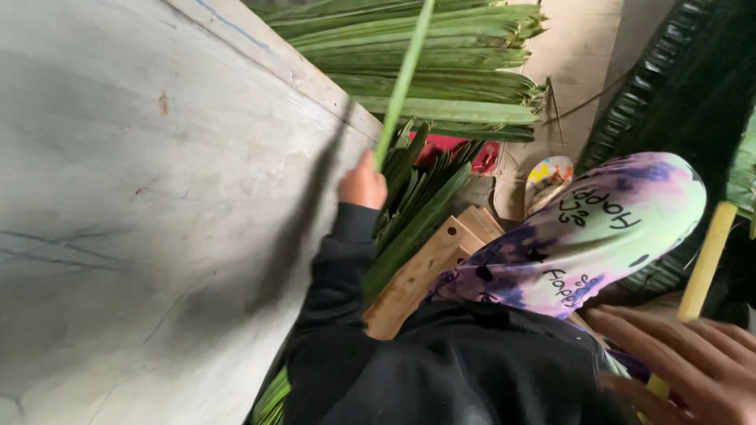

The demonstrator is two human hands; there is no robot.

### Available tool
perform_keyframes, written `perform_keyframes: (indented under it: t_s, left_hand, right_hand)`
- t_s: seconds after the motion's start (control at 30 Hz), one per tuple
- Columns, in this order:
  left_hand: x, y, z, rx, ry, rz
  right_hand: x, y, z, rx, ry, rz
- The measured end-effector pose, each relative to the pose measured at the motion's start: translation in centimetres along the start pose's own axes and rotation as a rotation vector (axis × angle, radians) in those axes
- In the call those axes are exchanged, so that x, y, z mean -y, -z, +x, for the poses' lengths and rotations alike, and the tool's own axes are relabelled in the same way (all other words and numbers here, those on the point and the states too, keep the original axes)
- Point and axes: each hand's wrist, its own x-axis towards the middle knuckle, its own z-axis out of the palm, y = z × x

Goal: Weave and secure palm leaves onto a wooden rod to create a thatched panel

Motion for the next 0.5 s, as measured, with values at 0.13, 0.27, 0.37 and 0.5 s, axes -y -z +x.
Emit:
perform_keyframes:
  t_s: [0.13, 0.27, 0.37, 0.5]
  left_hand:
    - [-2.5, 17.8, -3.0, -0.371, -0.142, 0.422]
    - [-4.1, 23.7, -6.4, -0.530, -0.181, 0.524]
    - [-1.3, 15.0, -3.9, -0.291, -0.248, 0.272]
    - [2.6, -4.8, -1.2, 0.122, 0.087, -0.054]
  right_hand:
    - [0.2, -1.0, 5.0, 0.115, 0.045, 0.276]
    - [-1.8, -7.6, 7.5, 0.479, -0.118, 0.998]
    - [-4.1, -13.2, 7.5, 0.524, -0.232, 1.635]
    - [-5.3, -13.9, 7.3, 0.549, 0.024, 1.810]
